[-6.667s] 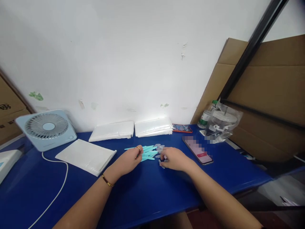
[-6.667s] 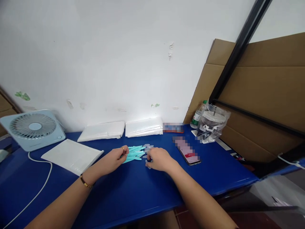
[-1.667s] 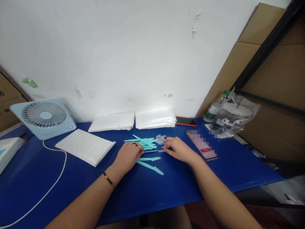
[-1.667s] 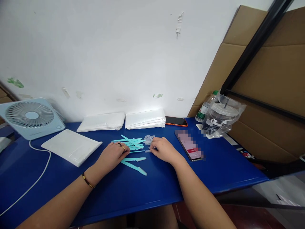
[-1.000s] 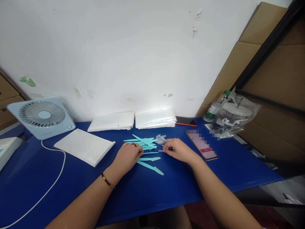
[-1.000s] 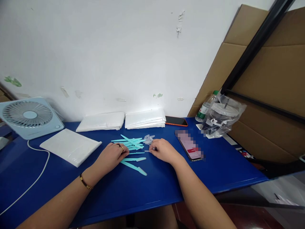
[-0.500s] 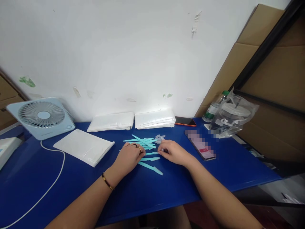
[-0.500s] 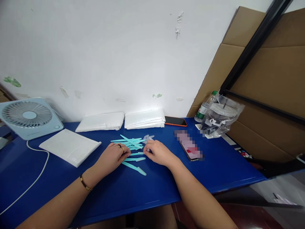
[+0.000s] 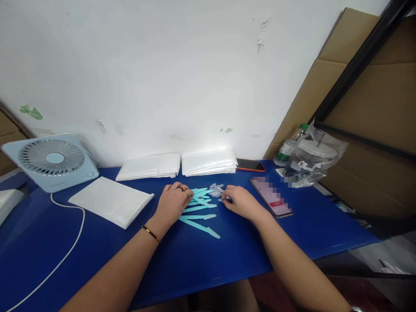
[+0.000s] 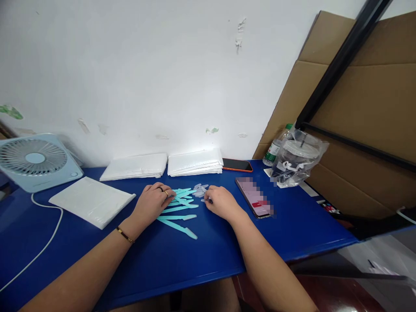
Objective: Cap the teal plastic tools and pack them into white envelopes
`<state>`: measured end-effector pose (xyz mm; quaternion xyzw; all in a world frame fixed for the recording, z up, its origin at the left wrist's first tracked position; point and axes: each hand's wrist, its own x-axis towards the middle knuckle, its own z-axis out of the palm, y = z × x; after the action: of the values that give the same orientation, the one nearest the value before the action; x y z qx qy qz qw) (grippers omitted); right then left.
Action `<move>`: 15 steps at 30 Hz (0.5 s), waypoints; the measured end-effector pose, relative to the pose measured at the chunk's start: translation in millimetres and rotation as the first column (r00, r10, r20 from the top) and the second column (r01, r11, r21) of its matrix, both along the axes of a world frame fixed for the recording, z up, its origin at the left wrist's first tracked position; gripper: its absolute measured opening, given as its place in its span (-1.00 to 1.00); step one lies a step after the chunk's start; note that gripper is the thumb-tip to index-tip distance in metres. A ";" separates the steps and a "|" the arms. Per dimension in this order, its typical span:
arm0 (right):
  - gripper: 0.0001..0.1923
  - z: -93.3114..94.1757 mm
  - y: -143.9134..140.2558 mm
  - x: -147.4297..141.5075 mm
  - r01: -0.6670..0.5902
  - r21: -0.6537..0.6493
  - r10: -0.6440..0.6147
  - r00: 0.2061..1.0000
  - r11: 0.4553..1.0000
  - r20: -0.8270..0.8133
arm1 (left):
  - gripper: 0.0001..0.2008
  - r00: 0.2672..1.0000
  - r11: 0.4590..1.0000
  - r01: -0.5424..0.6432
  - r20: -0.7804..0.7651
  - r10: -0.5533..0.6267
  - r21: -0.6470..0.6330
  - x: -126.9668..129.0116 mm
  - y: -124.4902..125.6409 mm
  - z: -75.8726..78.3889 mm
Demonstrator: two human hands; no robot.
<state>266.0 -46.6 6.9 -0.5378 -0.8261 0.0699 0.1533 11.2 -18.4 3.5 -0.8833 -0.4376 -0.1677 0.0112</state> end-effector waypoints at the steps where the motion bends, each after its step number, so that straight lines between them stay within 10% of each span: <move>1: -0.91 -0.6 -0.2 -2.5 0.012 0.012 -0.012 1.000 1.000 0.020 | -0.75 1.000 1.000 0.001 -0.006 -0.001 0.008 0.5 -0.6 0.8; 7: -0.83 -2.1 -3.1 -10.5 0.042 0.017 -0.042 0.999 0.999 0.021 | -0.74 0.999 0.997 -0.034 -0.039 0.037 0.067 2.9 -2.2 4.3; 15: -0.76 19.2 11.3 -11.2 -0.025 -0.311 -0.176 0.782 0.950 -0.599 | -0.76 0.994 0.996 -0.080 0.071 0.082 -0.031 -10.0 -8.5 17.1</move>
<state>254.9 -35.3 26.1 -0.5348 -0.6866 0.3616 0.3343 1.1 -26.8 20.7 -0.8583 -0.4753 -0.1929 -0.0105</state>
